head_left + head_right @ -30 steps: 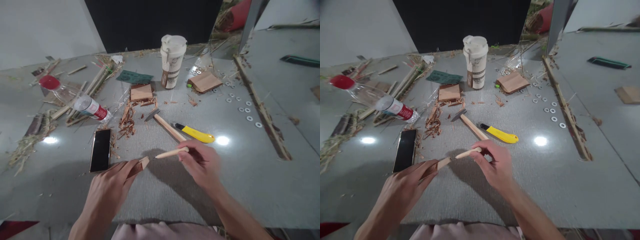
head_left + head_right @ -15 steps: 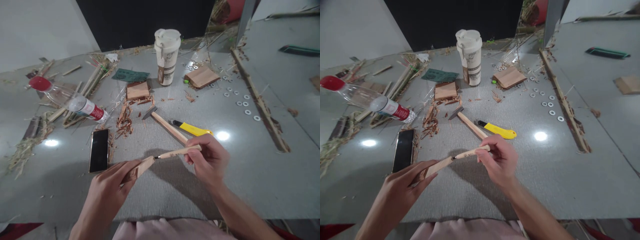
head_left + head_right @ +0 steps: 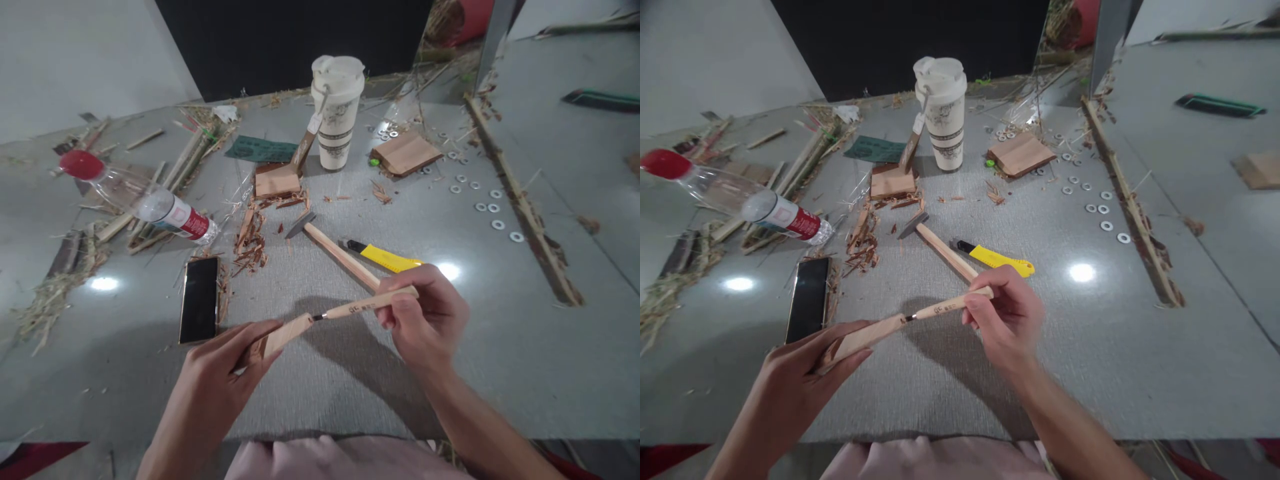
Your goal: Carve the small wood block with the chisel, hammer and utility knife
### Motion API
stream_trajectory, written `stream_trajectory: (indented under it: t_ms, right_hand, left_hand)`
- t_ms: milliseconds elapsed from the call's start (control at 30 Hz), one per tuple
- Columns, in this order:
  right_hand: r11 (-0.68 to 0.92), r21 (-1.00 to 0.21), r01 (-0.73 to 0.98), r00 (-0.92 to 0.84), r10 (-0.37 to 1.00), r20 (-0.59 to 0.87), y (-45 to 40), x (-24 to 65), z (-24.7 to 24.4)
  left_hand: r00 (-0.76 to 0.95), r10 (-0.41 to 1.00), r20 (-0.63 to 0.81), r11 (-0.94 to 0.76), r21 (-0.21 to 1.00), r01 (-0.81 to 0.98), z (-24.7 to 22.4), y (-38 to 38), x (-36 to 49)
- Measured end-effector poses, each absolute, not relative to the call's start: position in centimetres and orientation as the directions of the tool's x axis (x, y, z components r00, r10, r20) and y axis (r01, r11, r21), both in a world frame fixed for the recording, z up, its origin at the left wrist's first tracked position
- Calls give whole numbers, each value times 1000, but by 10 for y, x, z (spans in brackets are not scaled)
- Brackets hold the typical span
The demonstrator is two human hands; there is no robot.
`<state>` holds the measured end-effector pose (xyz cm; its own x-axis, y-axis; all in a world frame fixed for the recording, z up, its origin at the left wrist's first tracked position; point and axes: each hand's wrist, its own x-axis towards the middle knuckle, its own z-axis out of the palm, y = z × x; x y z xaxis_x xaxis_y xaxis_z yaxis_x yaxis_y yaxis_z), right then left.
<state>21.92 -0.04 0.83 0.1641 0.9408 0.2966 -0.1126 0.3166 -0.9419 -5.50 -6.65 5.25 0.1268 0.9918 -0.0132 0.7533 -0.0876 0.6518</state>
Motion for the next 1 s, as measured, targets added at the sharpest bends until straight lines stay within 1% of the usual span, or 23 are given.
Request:
stream_trajectory:
  t_ms: [200, 433, 567, 800, 900, 1000]
  right_hand:
    - [319, -941, -113, 166, 940, 299, -2, 219, 7]
    - [328, -943, -52, 133, 938, 319, -4, 219, 7]
    - [338, -941, 18, 79, 938, 339, -8, 221, 3]
    - [367, -921, 131, 1, 929, 370, -10, 219, 8]
    - [381, -917, 117, -3, 924, 383, -10, 216, 9]
    - [354, -933, 65, 27, 934, 357, -11, 213, 8]
  left_hand:
    - [154, 988, -23, -103, 648, 755, 52, -66, -56]
    - [174, 984, -42, -110, 627, 771, 48, -66, -57]
    - [181, 981, -71, -105, 593, 798, 48, -67, -58]
    - [236, 971, -31, -189, 501, 844, 52, -61, -54]
    - [250, 968, -31, -206, 475, 856, 53, -60, -53]
    - [249, 968, -36, -204, 467, 860, 53, -61, -54]
